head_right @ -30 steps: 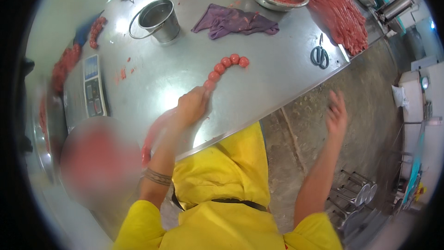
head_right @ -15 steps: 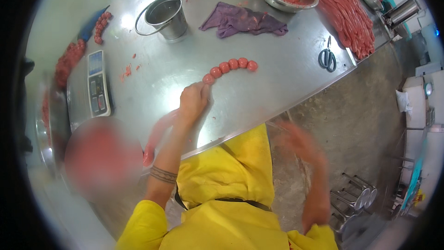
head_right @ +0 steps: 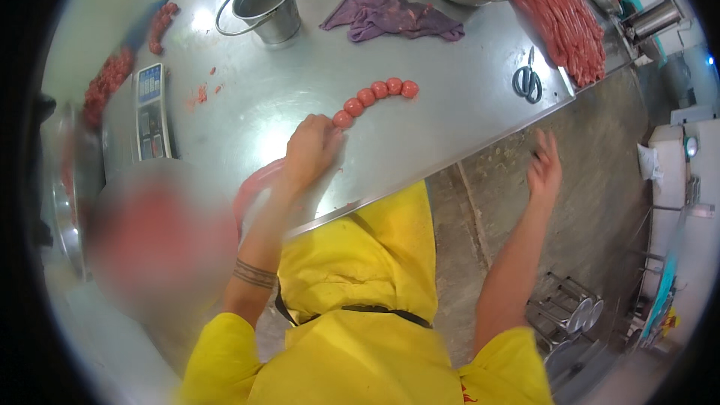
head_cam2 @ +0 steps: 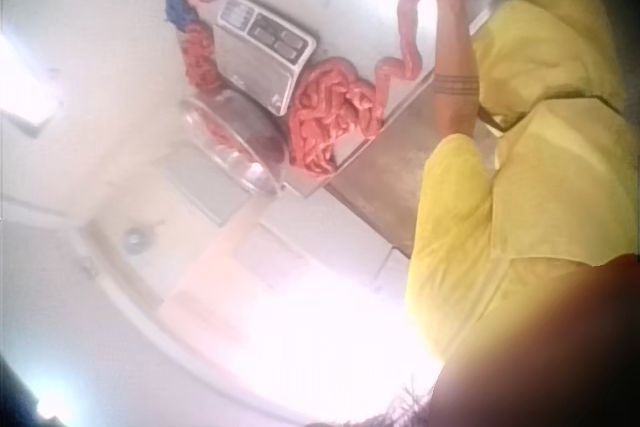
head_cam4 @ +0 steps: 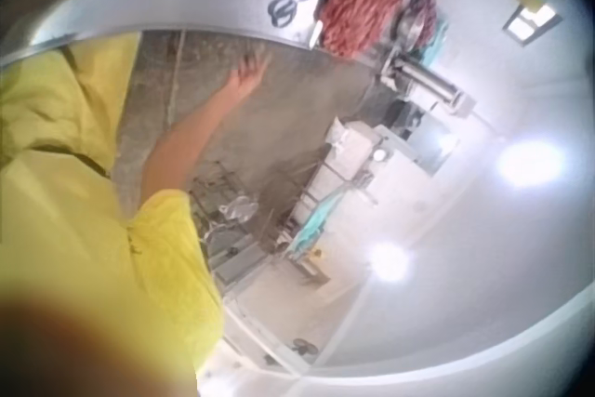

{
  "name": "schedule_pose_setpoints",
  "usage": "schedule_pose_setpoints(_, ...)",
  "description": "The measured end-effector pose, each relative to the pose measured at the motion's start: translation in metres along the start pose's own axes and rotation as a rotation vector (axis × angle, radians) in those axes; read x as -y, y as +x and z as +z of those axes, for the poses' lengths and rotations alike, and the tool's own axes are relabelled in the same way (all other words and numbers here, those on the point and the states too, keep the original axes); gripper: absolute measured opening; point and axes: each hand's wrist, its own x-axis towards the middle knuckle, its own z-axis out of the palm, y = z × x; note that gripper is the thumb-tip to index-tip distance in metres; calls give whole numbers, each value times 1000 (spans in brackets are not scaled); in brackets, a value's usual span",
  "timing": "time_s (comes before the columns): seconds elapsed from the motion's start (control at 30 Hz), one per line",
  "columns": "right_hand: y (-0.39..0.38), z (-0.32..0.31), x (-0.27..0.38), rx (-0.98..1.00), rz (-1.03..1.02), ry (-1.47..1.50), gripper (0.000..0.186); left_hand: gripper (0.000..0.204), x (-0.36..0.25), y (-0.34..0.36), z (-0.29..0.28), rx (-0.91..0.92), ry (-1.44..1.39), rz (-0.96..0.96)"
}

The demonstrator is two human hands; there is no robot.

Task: The person forms linked sausage segments by pinching and twisting a long sausage casing on a stainless steel table. They use scissors to cut the casing and a digital scale to weigh portions. The person repeatedly ties off segments and arranges them into chains.

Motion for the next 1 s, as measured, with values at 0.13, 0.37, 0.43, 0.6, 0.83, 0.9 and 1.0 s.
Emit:
schedule_pose_setpoints(0.13,86,179,-141,290,-70,-2176,51,56,-2,5,-12,127,-308,-345)
schedule_pose_setpoints(0.37,-118,268,-267,1102,-134,-1978,64,68,-5,23,-9,196,-530,-667)
schedule_pose_setpoints(0.43,-160,230,-202,990,-151,-1865,95,69,-10,24,-5,256,-281,-573)
schedule_pose_setpoints(0.6,-241,149,-13,81,233,-2200,21,73,-25,40,6,190,-169,-533)
schedule_pose_setpoints(0.83,-312,68,4,-93,701,-1679,20,61,-9,58,3,317,-1400,-886)
schedule_pose_setpoints(0.9,-308,66,-12,-153,564,-1683,20,49,0,58,2,493,-1606,-845)
schedule_pose_setpoints(1.0,-308,90,-17,-1,625,-1050,18,40,6,58,2,607,-1646,-779)
